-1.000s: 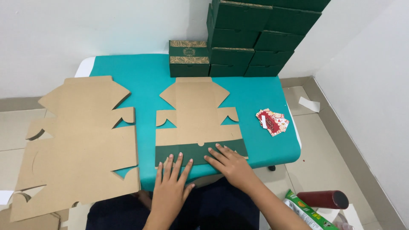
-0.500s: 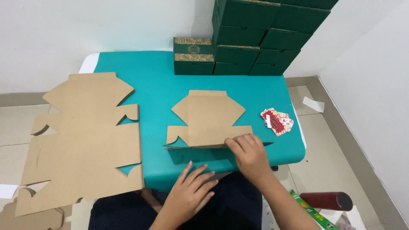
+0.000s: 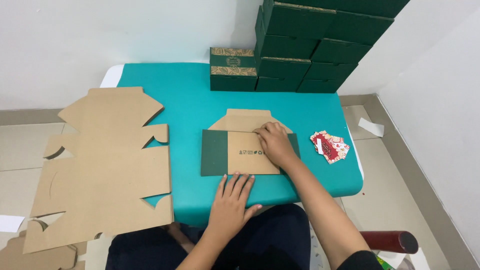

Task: Folding and assembling pre-cut cardboard templates into finished boxes by hand.

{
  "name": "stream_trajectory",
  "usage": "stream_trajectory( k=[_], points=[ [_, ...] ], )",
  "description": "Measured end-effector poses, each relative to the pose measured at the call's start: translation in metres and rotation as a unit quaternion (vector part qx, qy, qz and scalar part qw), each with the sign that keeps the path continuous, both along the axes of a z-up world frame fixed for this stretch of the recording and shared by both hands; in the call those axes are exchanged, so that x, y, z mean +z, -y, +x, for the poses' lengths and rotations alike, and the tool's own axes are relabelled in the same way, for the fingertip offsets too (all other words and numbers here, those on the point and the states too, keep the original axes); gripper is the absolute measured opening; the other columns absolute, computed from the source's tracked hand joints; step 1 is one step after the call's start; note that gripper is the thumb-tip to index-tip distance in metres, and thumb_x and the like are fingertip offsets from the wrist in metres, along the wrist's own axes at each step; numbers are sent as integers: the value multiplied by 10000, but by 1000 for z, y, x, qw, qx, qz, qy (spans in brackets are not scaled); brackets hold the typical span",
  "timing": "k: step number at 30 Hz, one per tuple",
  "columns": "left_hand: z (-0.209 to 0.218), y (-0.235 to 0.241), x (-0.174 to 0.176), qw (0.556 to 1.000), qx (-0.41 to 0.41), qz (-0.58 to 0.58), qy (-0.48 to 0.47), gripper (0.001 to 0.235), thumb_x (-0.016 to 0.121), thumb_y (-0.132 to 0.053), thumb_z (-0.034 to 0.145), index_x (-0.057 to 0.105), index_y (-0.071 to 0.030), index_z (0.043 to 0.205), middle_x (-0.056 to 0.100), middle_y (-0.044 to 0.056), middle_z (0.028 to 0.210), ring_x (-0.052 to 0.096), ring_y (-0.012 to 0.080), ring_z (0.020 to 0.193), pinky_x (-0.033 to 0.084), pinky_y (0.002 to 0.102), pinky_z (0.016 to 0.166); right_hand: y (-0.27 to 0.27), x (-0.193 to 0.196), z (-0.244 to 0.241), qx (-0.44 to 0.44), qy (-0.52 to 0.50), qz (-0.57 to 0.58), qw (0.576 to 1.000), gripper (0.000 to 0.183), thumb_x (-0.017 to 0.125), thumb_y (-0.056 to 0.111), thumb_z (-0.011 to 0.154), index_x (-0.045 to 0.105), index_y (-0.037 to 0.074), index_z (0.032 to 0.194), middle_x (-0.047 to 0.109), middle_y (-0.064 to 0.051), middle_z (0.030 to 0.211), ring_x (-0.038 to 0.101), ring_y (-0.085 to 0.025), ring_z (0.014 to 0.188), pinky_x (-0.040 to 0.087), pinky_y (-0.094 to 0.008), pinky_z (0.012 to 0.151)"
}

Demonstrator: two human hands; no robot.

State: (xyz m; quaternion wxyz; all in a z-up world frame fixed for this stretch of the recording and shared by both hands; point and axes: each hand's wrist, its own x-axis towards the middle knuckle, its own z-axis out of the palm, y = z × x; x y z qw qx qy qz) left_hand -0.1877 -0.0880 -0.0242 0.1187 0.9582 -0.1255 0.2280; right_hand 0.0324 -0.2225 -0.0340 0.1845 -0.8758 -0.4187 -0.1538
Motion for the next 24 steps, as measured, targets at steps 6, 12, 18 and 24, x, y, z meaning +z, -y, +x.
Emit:
stream_trajectory(
  k=[6, 12, 18, 24],
  points=[
    [7, 12, -8, 996, 79, 49, 8, 801, 395, -668, 891, 394, -62, 1416, 431, 87, 1430, 403, 236, 1298, 315, 451, 1070, -6, 8, -39, 17, 14, 17, 1000, 292, 488, 152, 962, 573, 60, 1226, 531, -134, 1195, 481, -326, 1122, 424, -462, 940],
    [14, 23, -3, 988, 115, 92, -50, 870, 392, -757, 843, 468, -47, 1339, 491, 96, 1337, 439, 252, 1220, 335, 429, 1022, 18, 6, -91, 57, -79, 43, 994, 243, 488, 193, 967, 639, 98, 1132, 568, -106, 1230, 446, -328, 1278, 347, -496, 1068],
    [16, 30, -5, 971, 128, 168, -111, 1110, 502, -875, 671, 378, -42, 1395, 429, 94, 1383, 403, 262, 1246, 319, 428, 1031, 47, 6, -128, 19, 20, 78, 997, 271, 554, 9, 859, 630, 2, 1119, 605, -148, 1168, 557, -331, 1169, 439, -460, 1027],
    [21, 41, -24, 941, 148, 245, -183, 1214, 491, -888, 631, 230, -47, 1468, 293, 116, 1499, 275, 295, 1375, 264, 432, 1084, 24, 4, -135, 37, 65, 70, 995, 226, 531, 39, 882, 640, -57, 1055, 622, -191, 1058, 569, -375, 1061, 483, -472, 961]
  ],
)
